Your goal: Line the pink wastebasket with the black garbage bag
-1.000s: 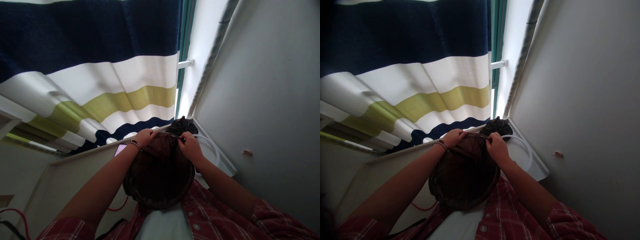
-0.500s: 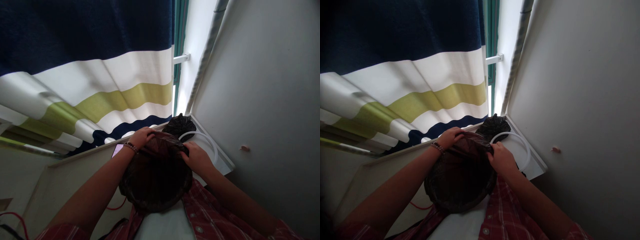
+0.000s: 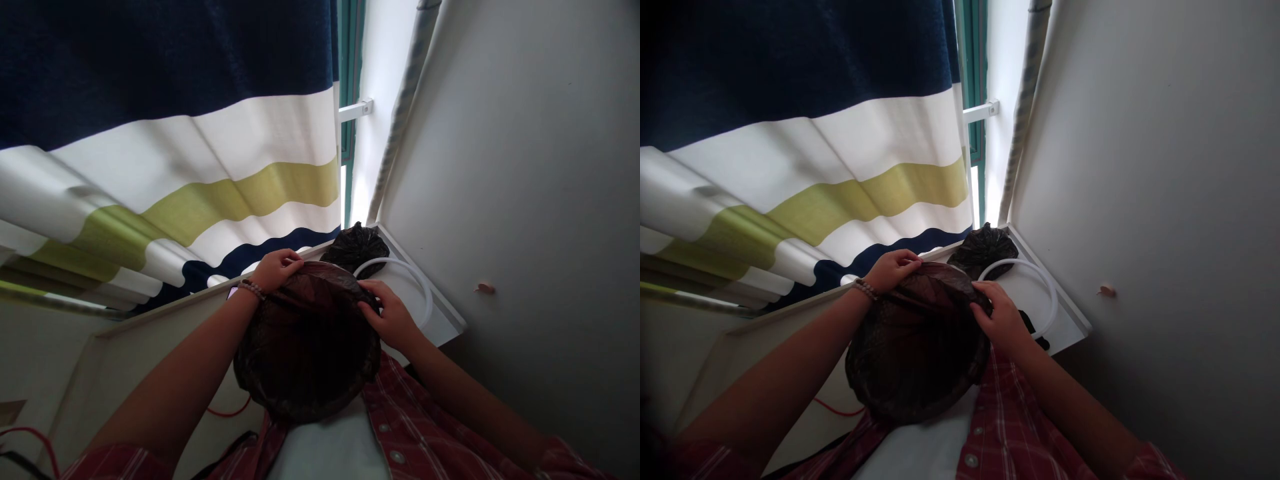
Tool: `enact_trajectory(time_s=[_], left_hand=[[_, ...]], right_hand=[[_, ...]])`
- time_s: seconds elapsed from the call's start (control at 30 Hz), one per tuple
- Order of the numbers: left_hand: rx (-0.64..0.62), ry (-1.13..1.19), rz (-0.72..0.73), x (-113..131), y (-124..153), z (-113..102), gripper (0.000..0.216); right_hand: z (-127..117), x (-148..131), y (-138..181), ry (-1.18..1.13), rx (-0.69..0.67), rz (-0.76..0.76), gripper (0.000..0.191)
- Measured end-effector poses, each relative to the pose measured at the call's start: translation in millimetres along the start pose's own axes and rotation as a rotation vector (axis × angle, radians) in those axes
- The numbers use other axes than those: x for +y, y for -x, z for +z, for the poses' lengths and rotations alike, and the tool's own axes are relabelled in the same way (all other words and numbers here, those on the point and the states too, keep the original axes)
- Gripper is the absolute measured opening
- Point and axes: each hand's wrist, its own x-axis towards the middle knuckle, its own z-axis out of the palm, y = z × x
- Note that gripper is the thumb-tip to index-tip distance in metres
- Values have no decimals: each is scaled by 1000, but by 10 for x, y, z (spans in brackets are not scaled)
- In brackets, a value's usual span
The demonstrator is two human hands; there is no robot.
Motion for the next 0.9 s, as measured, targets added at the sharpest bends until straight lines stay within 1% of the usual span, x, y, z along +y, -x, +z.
enact_trajectory(time_s=[0.13,0.23,0.3,0.4,0.5,0.57,0.63,0.67,0.8,0.9], left_hand=[[-19,18,-103,-83,-52,-30,41],[-62,-5,-130,-153,-100,-44,45],[-114,8,-154,-196,-127,-44,48],[-174,43,-247,-256,-157,-37,52],[-219,89,-318,-309,-155,-39,55],[-280,176,-355,-343,-121,-57,57],[-342,279,-376,-391,-62,-92,58],[-353,313,-373,-421,-26,-113,58],[-286,326,-358,-572,133,-193,55],[-259,279,-350,-653,225,-207,54]], right_hand=[[48,153,-1,-122,-59,151,50],[75,256,-7,-242,-115,230,56],[92,316,-10,-312,-122,283,61],[114,381,-8,-390,-94,343,66],[114,400,1,-516,-128,443,63],[97,387,4,-599,-167,499,60],[73,365,0,-683,-167,524,57],[63,355,-7,-733,-154,534,55],[73,347,-55,-901,-56,582,41],[136,365,-89,-917,-13,646,33]])
